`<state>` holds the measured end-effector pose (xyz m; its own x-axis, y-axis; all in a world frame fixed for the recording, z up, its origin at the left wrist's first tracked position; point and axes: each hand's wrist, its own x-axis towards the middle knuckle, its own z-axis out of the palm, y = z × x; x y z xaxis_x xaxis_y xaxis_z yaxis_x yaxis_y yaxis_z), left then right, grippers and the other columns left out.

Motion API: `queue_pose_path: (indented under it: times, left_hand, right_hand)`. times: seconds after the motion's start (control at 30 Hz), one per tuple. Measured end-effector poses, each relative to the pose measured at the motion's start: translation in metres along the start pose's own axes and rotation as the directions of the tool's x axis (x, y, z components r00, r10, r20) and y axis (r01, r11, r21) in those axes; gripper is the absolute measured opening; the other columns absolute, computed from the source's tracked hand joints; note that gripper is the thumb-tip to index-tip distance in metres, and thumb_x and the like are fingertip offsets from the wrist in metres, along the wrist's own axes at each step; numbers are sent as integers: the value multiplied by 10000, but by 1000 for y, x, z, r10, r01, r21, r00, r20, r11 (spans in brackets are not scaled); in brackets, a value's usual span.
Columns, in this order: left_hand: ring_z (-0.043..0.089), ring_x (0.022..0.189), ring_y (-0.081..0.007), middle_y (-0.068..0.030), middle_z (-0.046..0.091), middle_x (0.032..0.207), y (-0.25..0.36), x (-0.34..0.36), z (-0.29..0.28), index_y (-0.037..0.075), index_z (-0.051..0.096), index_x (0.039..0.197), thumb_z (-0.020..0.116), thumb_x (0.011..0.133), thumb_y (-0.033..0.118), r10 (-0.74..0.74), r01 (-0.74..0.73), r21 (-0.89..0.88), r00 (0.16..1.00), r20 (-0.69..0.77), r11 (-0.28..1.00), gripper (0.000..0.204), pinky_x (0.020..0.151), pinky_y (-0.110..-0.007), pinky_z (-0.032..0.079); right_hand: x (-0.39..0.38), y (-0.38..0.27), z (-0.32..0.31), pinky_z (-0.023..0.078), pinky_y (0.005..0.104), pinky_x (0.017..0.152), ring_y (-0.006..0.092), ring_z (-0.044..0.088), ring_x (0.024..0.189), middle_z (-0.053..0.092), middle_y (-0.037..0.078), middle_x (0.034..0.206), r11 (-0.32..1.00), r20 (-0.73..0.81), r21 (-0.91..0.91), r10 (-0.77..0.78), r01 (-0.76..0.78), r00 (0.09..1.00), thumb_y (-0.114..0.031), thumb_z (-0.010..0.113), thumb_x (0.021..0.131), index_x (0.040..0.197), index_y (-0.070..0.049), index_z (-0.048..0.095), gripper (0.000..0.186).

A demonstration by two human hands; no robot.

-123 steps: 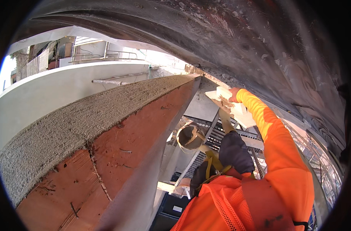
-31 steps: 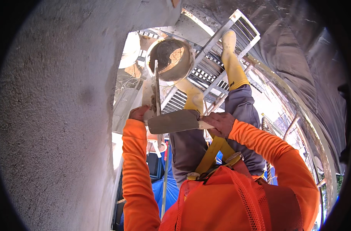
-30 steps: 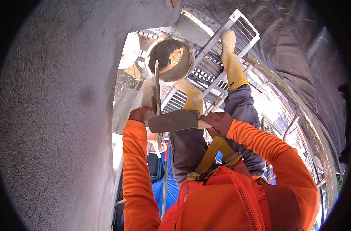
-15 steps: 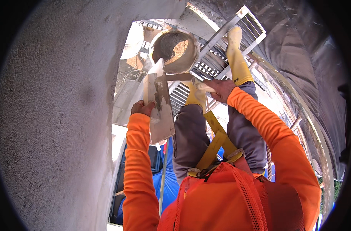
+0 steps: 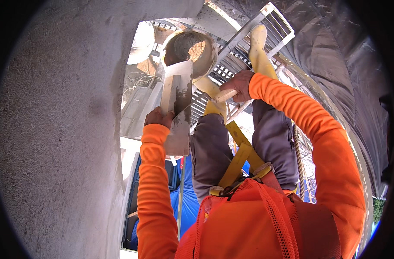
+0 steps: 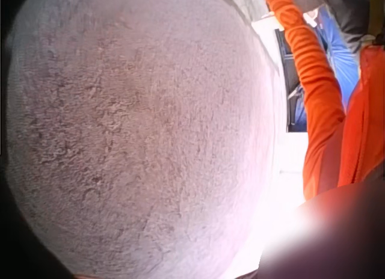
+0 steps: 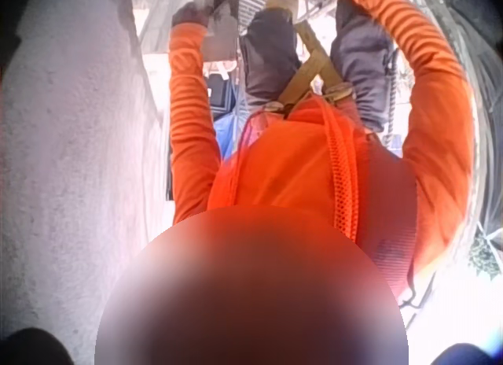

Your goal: The person scoops plaster from a bucket with a trowel, applies it to a curved wall section, and smooths it with a float. They repeat this cycle, mixing the plaster and adding water as needed while working on the same area.

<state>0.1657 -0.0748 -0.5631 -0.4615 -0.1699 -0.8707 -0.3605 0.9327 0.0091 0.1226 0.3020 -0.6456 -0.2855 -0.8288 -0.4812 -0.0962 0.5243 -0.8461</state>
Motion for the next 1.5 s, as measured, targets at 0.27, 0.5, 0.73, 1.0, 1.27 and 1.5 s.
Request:
queue_pose_path:
  times: [0.27, 0.5, 0.73, 1.0, 1.27, 1.5]
  left_hand:
    - [686, 868, -439, -263, 716, 888, -9, 11, 3, -36, 694, 924, 692, 806, 504, -13, 16, -65, 998, 54, 998, 552, 813, -485, 534]
    - [701, 871, -420, -250, 724, 888, 0, 10, 3, -32, 698, 954, 694, 763, 430, -17, 31, -94, 990, 143, 995, 499, 814, -468, 543]
    - [707, 788, -336, -193, 731, 856, -7, 0, -12, -21, 711, 1047, 710, 780, 361, 122, -91, -186, 979, 163, 978, 467, 761, -432, 546]
    - [698, 788, -353, -210, 718, 837, -6, 4, -14, -29, 674, 972, 700, 767, 352, 85, -80, -53, 992, 93, 995, 434, 769, -436, 549]
    - [671, 752, -195, -123, 719, 861, -26, 3, -9, -44, 708, 1100, 684, 842, 334, 82, -17, -266, 968, 236, 964, 459, 704, -345, 533]
    - [659, 805, -116, -49, 725, 964, -58, 3, 19, -61, 699, 1099, 683, 958, 199, 155, 299, -905, 922, 356, 303, 297, 730, -289, 546]
  right_hand:
    - [-17, 2, 1, 529, 520, 801, 392, 698, 917, 733, 131, 927, 916, -69, -64, 392, -397, 917, -296, 708, 848, 1271, -212, 592, 447]
    - [-37, -3, 5, 552, 504, 723, 379, 690, 848, 666, 131, 968, 953, -23, -301, -50, 41, 998, -310, 721, 822, 1251, -173, 574, 474]
    - [-8, 6, 0, 514, 530, 806, 397, 681, 916, 720, 143, 898, 988, 10, -79, 131, -130, 991, -322, 711, 841, 1128, -165, 641, 335]
    - [-41, 1, 20, 549, 524, 713, 382, 693, 836, 670, 152, 926, 979, -87, -175, 87, -101, 992, -282, 689, 854, 1222, -166, 561, 406]
    - [-19, 16, 49, 557, 528, 777, 399, 705, 939, 690, 185, 1075, 872, -100, -166, 451, -462, 887, -320, 627, 932, 1299, -117, 478, 445]
    - [-45, -42, 83, 556, 480, 670, 384, 687, 786, 648, 138, 900, 977, -316, 59, 215, -206, 924, -283, 691, 873, 1181, -110, 523, 391]
